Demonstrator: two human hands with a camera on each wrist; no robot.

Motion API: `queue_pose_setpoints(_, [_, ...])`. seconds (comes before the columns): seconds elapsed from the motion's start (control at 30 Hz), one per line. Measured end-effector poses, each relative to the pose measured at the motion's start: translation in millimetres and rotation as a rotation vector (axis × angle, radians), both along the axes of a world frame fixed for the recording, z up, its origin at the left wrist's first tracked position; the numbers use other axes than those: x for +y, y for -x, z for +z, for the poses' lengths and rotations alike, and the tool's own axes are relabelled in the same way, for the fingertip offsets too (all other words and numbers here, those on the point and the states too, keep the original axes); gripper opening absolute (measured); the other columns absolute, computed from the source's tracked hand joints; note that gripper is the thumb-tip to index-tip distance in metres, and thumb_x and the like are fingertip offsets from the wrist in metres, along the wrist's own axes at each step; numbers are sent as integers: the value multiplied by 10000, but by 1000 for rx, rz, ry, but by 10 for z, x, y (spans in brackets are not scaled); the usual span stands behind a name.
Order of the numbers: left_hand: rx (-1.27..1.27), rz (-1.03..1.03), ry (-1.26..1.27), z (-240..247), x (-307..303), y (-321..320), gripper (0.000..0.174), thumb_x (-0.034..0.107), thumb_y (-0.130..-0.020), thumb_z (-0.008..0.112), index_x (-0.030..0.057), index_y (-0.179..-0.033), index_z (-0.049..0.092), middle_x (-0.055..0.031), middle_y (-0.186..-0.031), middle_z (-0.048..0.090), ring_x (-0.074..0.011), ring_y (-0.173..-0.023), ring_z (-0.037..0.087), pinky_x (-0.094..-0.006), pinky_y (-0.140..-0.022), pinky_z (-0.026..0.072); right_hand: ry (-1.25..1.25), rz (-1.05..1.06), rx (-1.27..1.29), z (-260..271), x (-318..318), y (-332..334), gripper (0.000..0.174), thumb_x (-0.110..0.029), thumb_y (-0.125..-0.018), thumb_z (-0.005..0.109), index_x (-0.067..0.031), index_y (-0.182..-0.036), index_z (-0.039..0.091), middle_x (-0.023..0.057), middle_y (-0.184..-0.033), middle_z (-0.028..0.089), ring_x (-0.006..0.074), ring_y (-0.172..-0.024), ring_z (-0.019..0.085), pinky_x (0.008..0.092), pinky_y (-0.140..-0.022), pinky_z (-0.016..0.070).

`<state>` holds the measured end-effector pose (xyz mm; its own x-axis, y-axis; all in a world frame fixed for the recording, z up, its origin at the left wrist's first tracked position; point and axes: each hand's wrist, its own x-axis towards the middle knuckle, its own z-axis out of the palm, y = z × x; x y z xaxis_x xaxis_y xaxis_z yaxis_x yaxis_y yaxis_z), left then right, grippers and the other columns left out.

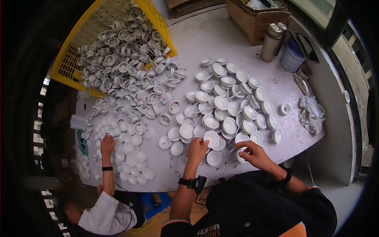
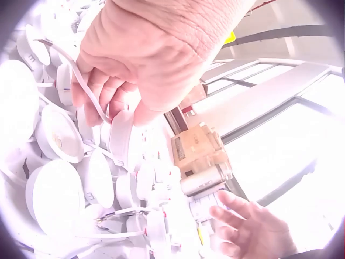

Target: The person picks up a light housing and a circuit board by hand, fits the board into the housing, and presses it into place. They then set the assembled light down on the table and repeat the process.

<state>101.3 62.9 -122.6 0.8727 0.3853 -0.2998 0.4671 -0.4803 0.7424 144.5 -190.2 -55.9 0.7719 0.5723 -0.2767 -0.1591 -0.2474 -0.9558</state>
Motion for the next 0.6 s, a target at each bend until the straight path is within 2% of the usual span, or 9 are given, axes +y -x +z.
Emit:
queue_pose_setpoints(0.07, [-245,-210,-658,-31,-27,-31,242,214,-794,625,-7,-886,588,-126,-790,622,-235,-672,603,-327,-619,472,10,32,-13,21,17,-20,295,-117,-821,601,-61,-1108,565,82,-1072,560,153,-827,579,271,-686,483])
queue_pose_setpoints(0.2, [-345,-59,-708,159,139,-154,201,202,-784,626,20,-869,611,-119,-817,611,-262,-752,587,-353,-674,466,48,15,-16,-23,30,-63,288,-106,-813,605,-54,-1094,569,95,-1043,567,177,-836,589,275,-693,489])
queue_pose_setpoints(0.27, [-75,162,-238,226,542,-222,174,195,-784,624,51,-881,623,-114,-895,598,-276,-865,552,-359,-760,439,94,29,-61,11,30,-94,286,-103,-811,606,-52,-1089,570,98,-1037,568,183,-836,592,276,-692,491])
queue_pose_setpoints(0.33, [-69,240,-272,336,922,-340,207,173,-770,626,63,-944,613,-107,-921,592,-294,-912,522,-363,-802,416,133,32,-56,54,55,-113,280,-98,-807,608,-47,-1079,572,100,-1025,572,189,-835,596,283,-689,496])
queue_pose_setpoints(0.4, [-182,118,-630,240,1333,-460,262,133,-728,647,72,-979,604,-96,-972,584,-283,-926,516,-375,-802,413,144,34,-67,30,79,-128,273,-98,-807,606,-43,-1072,574,105,-1016,573,194,-837,598,290,-684,501])
queue_pose_setpoints(0.43, [-186,118,-632,224,1460,-540,262,133,-728,647,72,-979,604,-96,-972,584,-283,-926,516,-375,-802,413,164,42,-78,21,94,-132,271,-99,-807,605,-41,-1070,574,109,-1011,574,198,-830,601,292,-682,502])
queue_pose_setpoints(0.5, [-151,-58,-875,170,1663,-672,285,105,-685,668,88,-964,610,-82,-1024,559,-276,-970,490,-399,-813,398,187,59,-127,12,129,-149,269,-99,-804,605,-36,-1064,575,121,-996,573,211,-806,607,297,-672,505])
queue_pose_setpoints(0.53, [-154,-59,-873,106,1745,-717,285,105,-685,668,88,-964,610,-82,-1024,559,-276,-970,490,-399,-813,398,189,56,-128,21,151,-155,269,-99,-804,605,-36,-1064,575,121,-996,573,211,-806,607,297,-672,505])
queue_pose_setpoints(0.6, [28,-208,-914,29,1829,-816,291,111,-685,665,118,-970,609,-66,-1000,552,-263,-1001,468,-407,-815,385,216,68,-134,49,179,-161,266,-97,-803,604,-40,-1061,579,126,-989,571,215,-786,610,294,-665,507])
